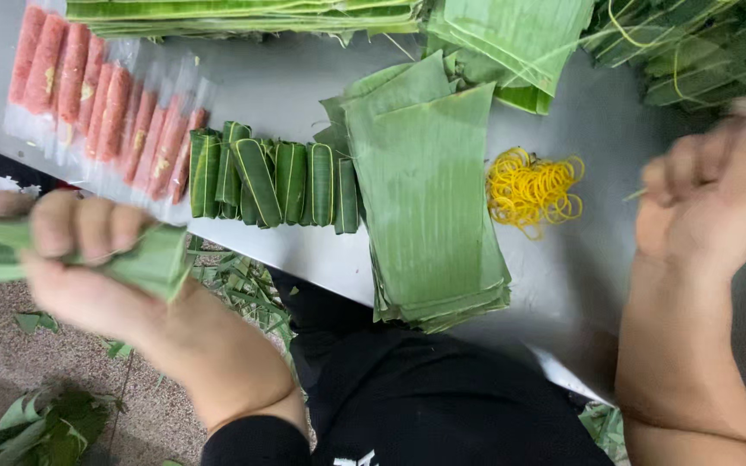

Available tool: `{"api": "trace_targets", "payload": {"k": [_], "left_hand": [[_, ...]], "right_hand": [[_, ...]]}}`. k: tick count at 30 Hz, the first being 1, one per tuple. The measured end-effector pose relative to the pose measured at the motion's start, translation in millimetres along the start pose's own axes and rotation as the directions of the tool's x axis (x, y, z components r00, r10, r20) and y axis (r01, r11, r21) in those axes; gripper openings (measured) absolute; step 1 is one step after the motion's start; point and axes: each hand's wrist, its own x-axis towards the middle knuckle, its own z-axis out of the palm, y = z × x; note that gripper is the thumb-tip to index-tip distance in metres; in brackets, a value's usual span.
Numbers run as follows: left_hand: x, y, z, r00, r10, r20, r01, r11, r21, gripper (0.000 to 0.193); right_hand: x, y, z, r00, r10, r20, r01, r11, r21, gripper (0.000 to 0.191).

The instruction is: The person wraps meat rolls in banana leaves. They fold a cut banana leaf piece around a meat roll, roll it into a cylinder, secure it with a yellow rubber band, and place the finished wrapped roll in a row on the table, repeating the cycle for successive rolls.

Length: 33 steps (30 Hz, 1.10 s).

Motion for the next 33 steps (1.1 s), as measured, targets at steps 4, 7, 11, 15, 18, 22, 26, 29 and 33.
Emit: {"api": "trace_targets", "payload": {"k": [4, 7, 11, 15, 18, 22, 26, 29, 33], "left_hand": [[-4.1, 42.2, -51.0, 0.993, 0.095, -0.066, -0.078, 0.972, 0.223, 0.02], [-18.9, 58.7, -57.4, 0.989, 0.109, 0.099, -0.14, 0.905, 0.401, 0.022], [-40.9, 64.7, -31.8, 0.918, -0.08, 0.388, -0.232, 0.684, 0.691, 0.022], [-71.3, -9.8, -24.9, 0.093, -0.912, 0.399, -0.112, 0.389, 0.914, 0.029], [-101.1, -84.4, -33.1, 0.236, -0.966, 0.103, 0.63, 0.233, 0.741, 0.036], [-114.6, -119.2, -38.4, 0.197, -0.974, 0.114, 0.976, 0.206, 0.077, 0.049], [-114.7, -114.4, -26.0, 0.199, -0.97, 0.137, 0.89, 0.238, 0.39, 0.041], [-118.8, -108.8, -12.4, 0.229, -0.943, 0.24, 0.608, 0.331, 0.721, 0.027], [-123.7, -91.0, 6.7, 0.18, -0.893, 0.411, -0.006, 0.417, 0.909, 0.014]], "right_hand": [[-27.7, 17.8, 60.9, 0.895, -0.304, 0.327, 0.425, 0.804, -0.415, 0.014], [-82.0, 46.4, 118.5, 0.266, 0.346, 0.9, 0.634, 0.64, -0.433, 0.02], [-87.2, 49.7, 125.5, 0.408, 0.165, 0.898, 0.519, 0.767, -0.377, 0.076], [-59.7, 31.3, 102.1, 0.645, 0.393, 0.655, -0.235, 0.918, -0.319, 0.071], [-55.1, 9.1, 98.9, 0.674, 0.502, 0.541, -0.505, 0.849, -0.158, 0.052], [-51.5, -1.7, 113.5, 0.184, 0.124, 0.975, 0.808, 0.546, -0.222, 0.051], [-51.1, -1.5, 107.3, 0.151, 0.067, 0.986, 0.694, 0.703, -0.154, 0.051], [-45.1, 5.8, 87.1, 0.331, -0.104, 0.938, 0.813, 0.537, -0.227, 0.046], [-44.4, 20.7, 69.2, 0.412, 0.158, 0.897, 0.871, 0.22, -0.439, 0.029]]}}
